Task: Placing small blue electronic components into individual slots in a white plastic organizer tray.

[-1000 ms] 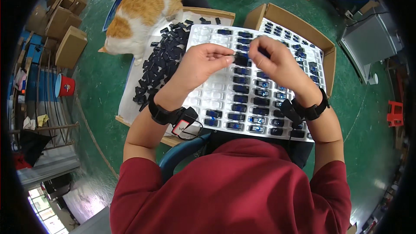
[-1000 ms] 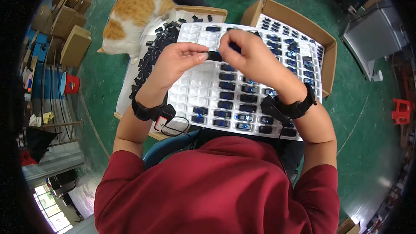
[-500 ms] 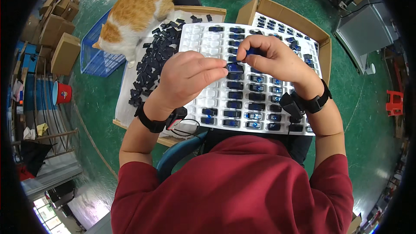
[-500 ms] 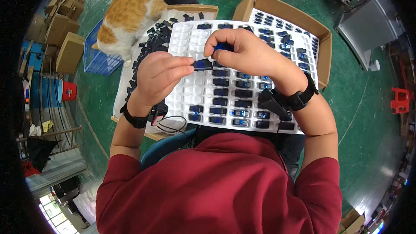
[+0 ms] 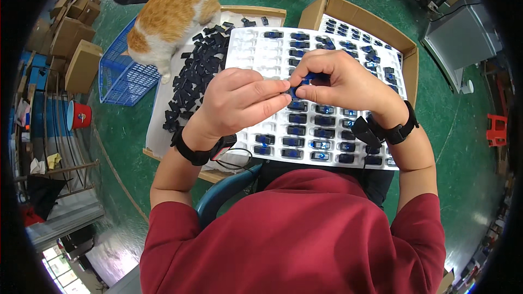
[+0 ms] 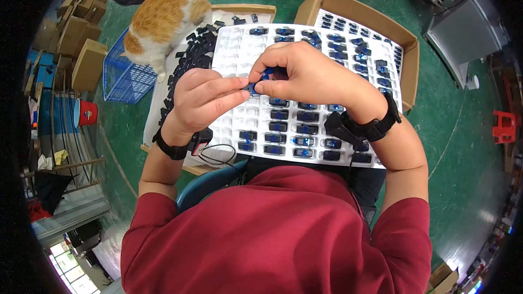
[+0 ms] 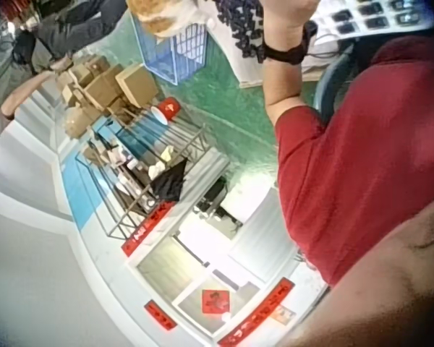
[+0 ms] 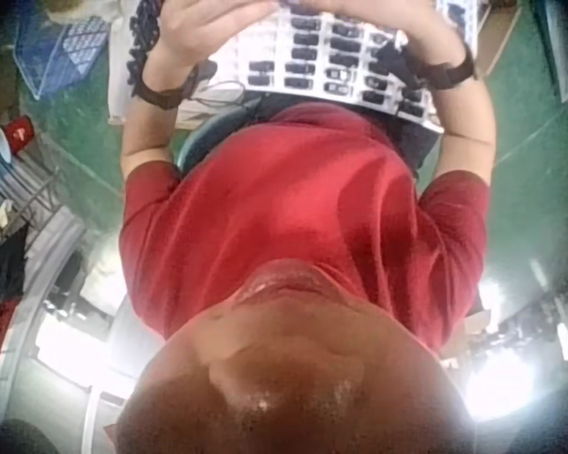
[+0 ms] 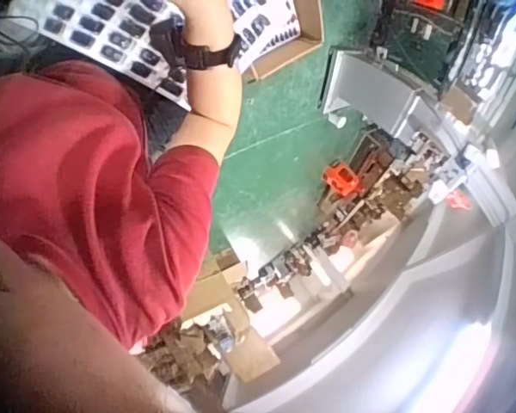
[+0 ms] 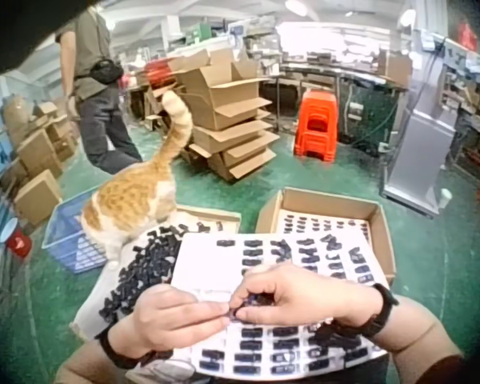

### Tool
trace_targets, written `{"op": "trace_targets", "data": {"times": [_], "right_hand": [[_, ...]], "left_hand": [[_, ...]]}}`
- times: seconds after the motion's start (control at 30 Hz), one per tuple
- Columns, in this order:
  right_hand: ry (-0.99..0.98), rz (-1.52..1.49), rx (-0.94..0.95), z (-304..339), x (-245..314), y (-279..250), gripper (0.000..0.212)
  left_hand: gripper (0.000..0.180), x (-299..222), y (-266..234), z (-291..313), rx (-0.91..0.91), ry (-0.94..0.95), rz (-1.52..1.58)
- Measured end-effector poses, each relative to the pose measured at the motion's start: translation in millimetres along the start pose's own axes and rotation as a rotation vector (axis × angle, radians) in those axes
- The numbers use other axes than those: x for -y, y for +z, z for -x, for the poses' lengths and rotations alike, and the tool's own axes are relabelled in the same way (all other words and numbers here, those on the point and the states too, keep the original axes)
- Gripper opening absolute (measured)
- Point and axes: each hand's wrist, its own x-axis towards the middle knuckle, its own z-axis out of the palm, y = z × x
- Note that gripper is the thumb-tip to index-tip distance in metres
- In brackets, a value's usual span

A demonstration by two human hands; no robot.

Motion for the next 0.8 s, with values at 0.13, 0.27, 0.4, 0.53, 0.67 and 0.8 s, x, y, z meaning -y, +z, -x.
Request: {"op": "trace_targets", "data": {"times": [0.13, 0.27, 0.4, 0.53, 0.67, 0.8], "right_hand": [[0.027, 0.047, 0.002, 2, 5, -1, 0.015], [0.046, 0.02, 0.011, 3, 9, -1, 0.011], [-0.041, 0.12, 0.046, 0, 5, -1, 0.009], [0.123, -0.081, -0.133, 2, 12, -4, 0.014], [0.222, -0.204, -0.276, 18, 1, -28, 0.013], [0.339, -0.204, -0.297, 31, -5, -37, 0.013]], "left_hand": [[0.019, -1, 1, 2, 0.001, 0.01, -0.011], [0.02, -2, -1, 0, 0.003, 0.034, -0.016], [0.021, -2, -1, 0, 0.0, 0.024, 0.003], [0.021, 16, 8, 16, -0.103, -0.236, 0.049], [0.019, 79, 26, 63, -0.271, -1.303, 0.397], [0.03, 162, 62, 161, -0.159, -1.448, 0.386]]}}
